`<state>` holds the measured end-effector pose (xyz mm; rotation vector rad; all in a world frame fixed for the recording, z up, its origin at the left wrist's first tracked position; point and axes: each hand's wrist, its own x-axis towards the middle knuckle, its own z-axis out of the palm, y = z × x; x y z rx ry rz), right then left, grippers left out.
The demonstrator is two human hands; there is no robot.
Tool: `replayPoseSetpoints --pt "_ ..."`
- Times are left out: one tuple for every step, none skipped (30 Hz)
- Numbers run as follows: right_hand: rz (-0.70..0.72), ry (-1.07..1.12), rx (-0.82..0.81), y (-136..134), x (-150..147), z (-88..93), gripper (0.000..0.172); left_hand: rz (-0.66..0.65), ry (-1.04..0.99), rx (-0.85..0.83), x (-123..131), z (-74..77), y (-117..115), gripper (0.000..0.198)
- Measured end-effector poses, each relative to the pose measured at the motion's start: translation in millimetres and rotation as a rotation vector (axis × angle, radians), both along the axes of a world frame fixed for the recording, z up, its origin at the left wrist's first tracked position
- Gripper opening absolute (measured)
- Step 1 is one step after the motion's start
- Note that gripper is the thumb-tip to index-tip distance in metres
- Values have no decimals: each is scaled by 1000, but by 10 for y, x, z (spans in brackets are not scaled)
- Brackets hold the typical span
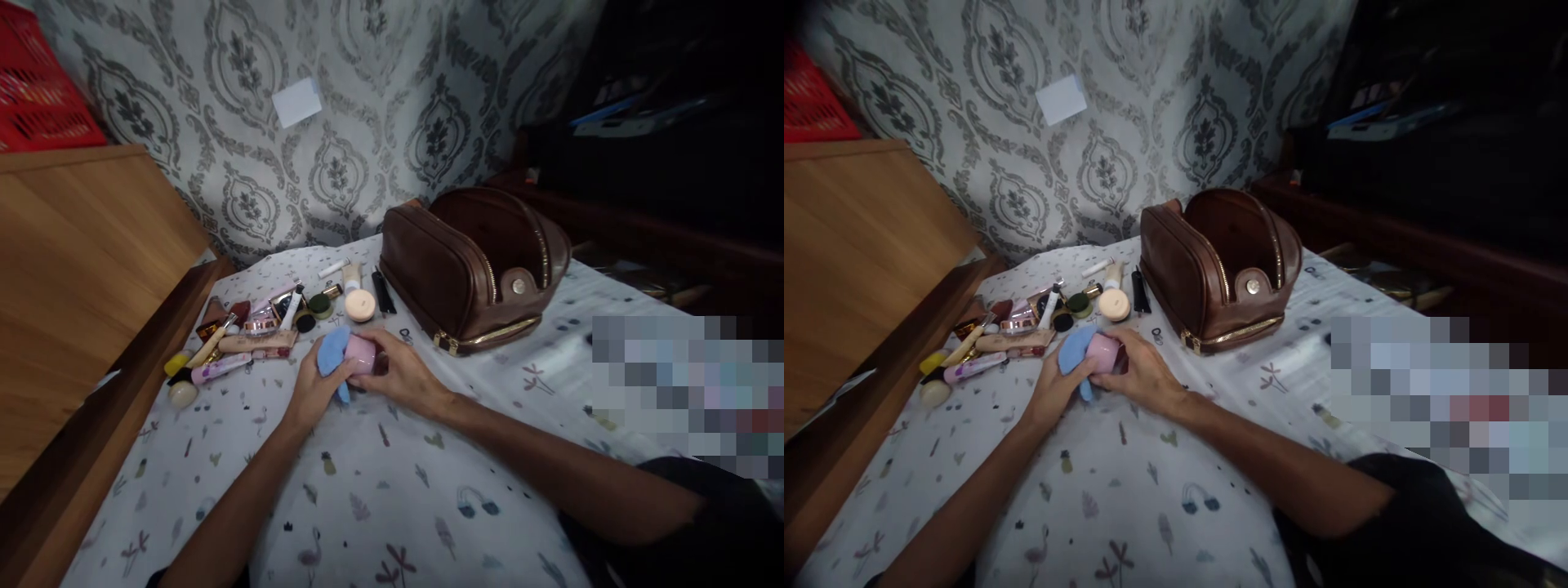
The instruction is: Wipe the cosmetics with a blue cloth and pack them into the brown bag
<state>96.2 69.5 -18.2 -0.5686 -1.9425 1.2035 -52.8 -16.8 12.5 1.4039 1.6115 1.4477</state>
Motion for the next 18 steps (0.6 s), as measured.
replayPoseSetpoints --pt "10 8 -11 0 1 15 59 6 -8 -1 -14 -8 2 44" --pt "22 7 -24 0 4 34 58 7 -10 0 -28 -14 2 44" --pt "38 2 -37 1 8 55 56 3 -8 4 -41 -18 1 45" --pt "58 -4 -51 2 13 75 54 -4 -4 9 -49 -18 -2 45" --pt "81 -6 -63 5 19 93 53 -12 1 18 -52 -16 -5 45" --pt "107 -4 -73 9 24 106 52 -16 5 29 -49 -11 -10 46" --pt "129 4 -83 14 27 115 52 -13 9 39 -38 -6 -16 47" --pt "148 14 -96 19 29 119 51 -1 15 44 -22 0 -24 47" --pt "160 27 -109 23 28 118 51 17 22 42 0 6 -35 46" --pt "166 40 -121 27 26 114 52 45 25 34 24 11 -48 45" --pt "159 53 -128 30 22 108 52 82 18 14 49 16 -64 44" --pt "148 70 -126 31 19 101 54 130 0 -14 73 21 -80 43" --pt "125 90 -104 32 15 93 56 187 -35 -51 94 28 -96 43" --pt "94 104 -59 33 12 87 59 249 -89 -95 111 37 -109 42" --pt "58 121 5 34 10 83 61 306 -149 -140 125 48 -118 41" --pt "22 138 80 34 11 82 63 345 -209 -177 138 62 -120 41" --pt "16 137 170 33 14 83 64 357 -259 -200 151 76 -115 41" --pt "23 125 256 32 20 88 63 353 -289 -210 165 89 -103 42"
